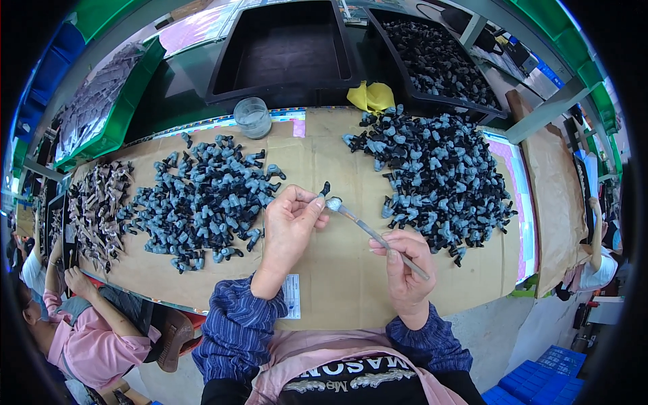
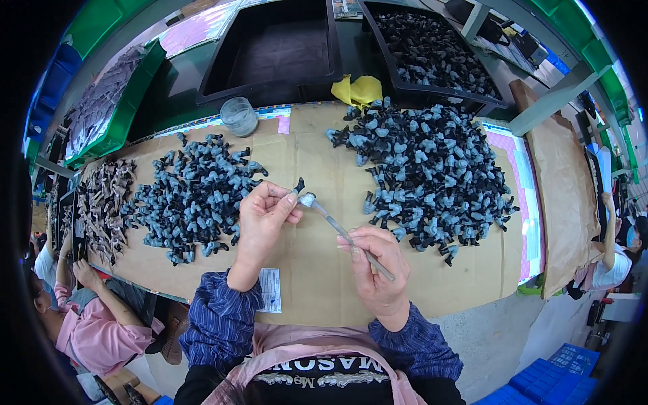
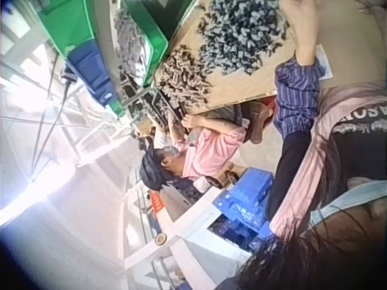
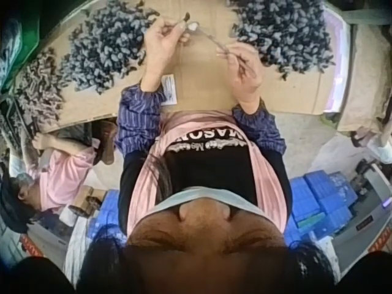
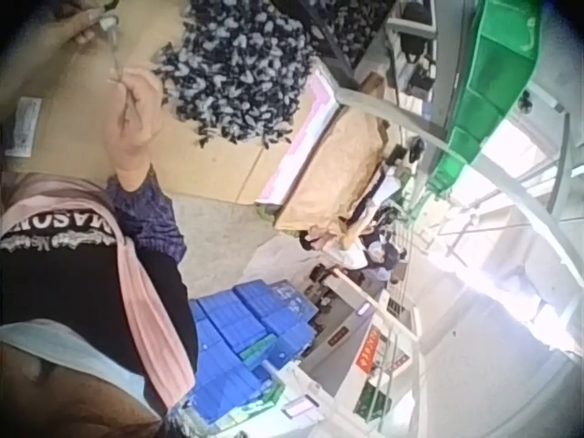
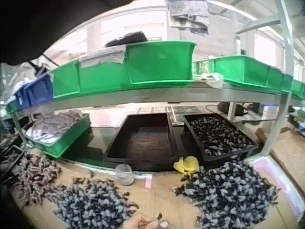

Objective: The person applies an adhesive paste to small plastic components using a fine brush.

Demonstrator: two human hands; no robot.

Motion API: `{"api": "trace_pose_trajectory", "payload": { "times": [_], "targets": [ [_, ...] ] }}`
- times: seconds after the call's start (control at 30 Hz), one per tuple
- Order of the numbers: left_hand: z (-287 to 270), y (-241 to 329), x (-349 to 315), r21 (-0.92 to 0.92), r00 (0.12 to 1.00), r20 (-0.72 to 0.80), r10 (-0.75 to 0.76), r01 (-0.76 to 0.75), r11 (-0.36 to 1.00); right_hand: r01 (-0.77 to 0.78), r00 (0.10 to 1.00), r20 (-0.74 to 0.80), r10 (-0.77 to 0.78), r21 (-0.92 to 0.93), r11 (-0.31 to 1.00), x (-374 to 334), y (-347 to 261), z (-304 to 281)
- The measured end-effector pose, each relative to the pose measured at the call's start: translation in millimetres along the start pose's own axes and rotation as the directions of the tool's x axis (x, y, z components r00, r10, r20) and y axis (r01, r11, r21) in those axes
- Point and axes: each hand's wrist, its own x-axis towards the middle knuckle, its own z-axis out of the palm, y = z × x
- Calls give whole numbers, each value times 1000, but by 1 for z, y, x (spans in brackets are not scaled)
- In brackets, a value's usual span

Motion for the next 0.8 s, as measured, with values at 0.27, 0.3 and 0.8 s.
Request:
{"api": "trace_pose_trajectory", "payload": {
  "times": [0.27, 0.3, 0.8],
  "targets": [
    [-9, -3, -1, -102, 999, 3, -53, 53, 993, 28, 999, -14, -29, -64, 998, -2, 6, -5],
    [-9, -3, -1, -77, 999, -2, -39, 39, 996, 34, 999, -21, -35, -57, 998, -1, 5, -5],
    [-19, 4, -24, 610, 600, 328, 730, -724, 322, -76, 987, -120, 108, 242, 967, 7, -15, -11]
  ]
}}
